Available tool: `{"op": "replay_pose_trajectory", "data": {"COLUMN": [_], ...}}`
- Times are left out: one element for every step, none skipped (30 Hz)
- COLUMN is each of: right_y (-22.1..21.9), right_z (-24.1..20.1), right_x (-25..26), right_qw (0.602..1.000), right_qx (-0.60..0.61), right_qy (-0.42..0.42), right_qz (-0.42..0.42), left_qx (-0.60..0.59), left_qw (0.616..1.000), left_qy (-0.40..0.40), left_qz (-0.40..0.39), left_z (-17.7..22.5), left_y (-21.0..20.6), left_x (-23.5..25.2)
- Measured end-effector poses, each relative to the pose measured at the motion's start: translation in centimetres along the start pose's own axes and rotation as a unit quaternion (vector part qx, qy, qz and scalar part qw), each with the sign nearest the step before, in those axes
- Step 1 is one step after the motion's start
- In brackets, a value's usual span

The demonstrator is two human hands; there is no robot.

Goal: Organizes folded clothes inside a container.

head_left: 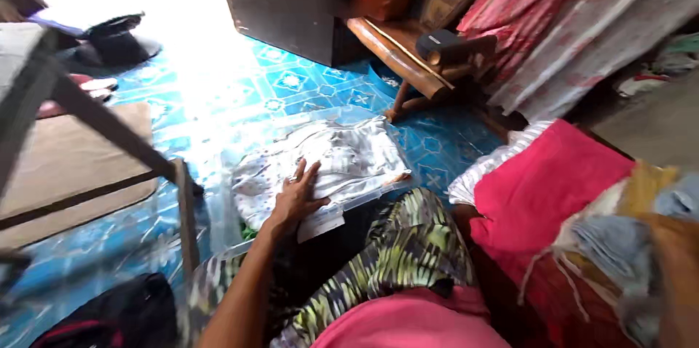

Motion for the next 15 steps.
{"op": "replay_pose_trajectory", "data": {"right_y": [0.1, 0.4, 0.7, 0.8, 0.7, 0.8, 0.7, 0.5, 0.2, -0.1, -0.3, -0.4, -0.5, -0.4, -0.2], "right_z": [0.1, -0.1, -0.4, -0.4, 0.2, 0.7, 0.9, 1.0, 0.8, 0.4, 0.0, -0.4, -0.7, -0.9, -1.0], "right_x": [0.0, -0.3, -0.7, -0.9, -0.5, -0.1, 0.5, 1.0, 1.5, 1.8, 2.1, 2.6, 3.1, 3.5, 3.9], "right_qw": [1.000, 1.000, 1.000, 0.999, 0.997, 0.995, 0.992, 0.992, 0.993, 0.993, 0.993, 0.993, 0.993, 0.994, 0.995], "right_qx": [-0.004, 0.007, 0.019, 0.042, 0.070, 0.097, 0.114, 0.116, 0.111, 0.105, 0.099, 0.090, 0.080, 0.071, 0.061], "right_qy": [0.009, 0.007, 0.000, -0.011, -0.015, -0.027, -0.036, -0.037, -0.038, -0.046, -0.057, -0.067, -0.075, -0.078, -0.075], "right_qz": [-0.003, -0.006, -0.010, -0.006, 0.011, 0.024, 0.029, 0.030, 0.028, 0.027, 0.030, 0.037, 0.041, 0.039, 0.035], "left_qx": [0.003, 0.000, -0.006, -0.013, -0.020, -0.016, -0.010, -0.008, -0.006, -0.004, 0.000, 0.006, 0.005, 0.001, -0.002], "left_qw": [0.999, 0.998, 0.995, 0.993, 0.991, 0.989, 0.987, 0.987, 0.987, 0.987, 0.987, 0.987, 0.987, 0.989, 0.989], "left_qy": [-0.019, -0.042, -0.062, -0.078, -0.092, -0.110, -0.125, -0.130, -0.132, -0.133, -0.134, -0.134, -0.132, -0.126, -0.123], "left_qz": [0.026, 0.056, 0.079, 0.092, 0.094, 0.099, 0.101, 0.097, 0.094, 0.094, 0.093, 0.093, 0.087, 0.081, 0.080], "left_z": [-0.2, -0.2, -0.3, -0.4, -0.4, -0.5, -0.6, -0.9, -1.0, -1.1, -1.2, -1.1, -1.1, -0.9, -0.8], "left_y": [-0.2, -0.4, -0.5, -0.4, -0.4, -0.5, -0.5, -0.5, -0.5, -0.5, -0.5, -0.5, -0.5, -0.4, -0.3], "left_x": [0.0, 0.0, -0.1, -0.1, 0.1, 0.2, 0.4, 0.6, 0.5, 0.5, 0.5, 0.6, 0.6, 0.6, 0.5]}}
Point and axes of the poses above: each hand's wrist, its own x-axis towards the middle knuckle, its own y-axis out of the back of the hand, z = x × y, the point moved 4 cm from there along x, towards the middle knuckle, and after that the axes turned 15 degrees about x, right-handed, at the moved point
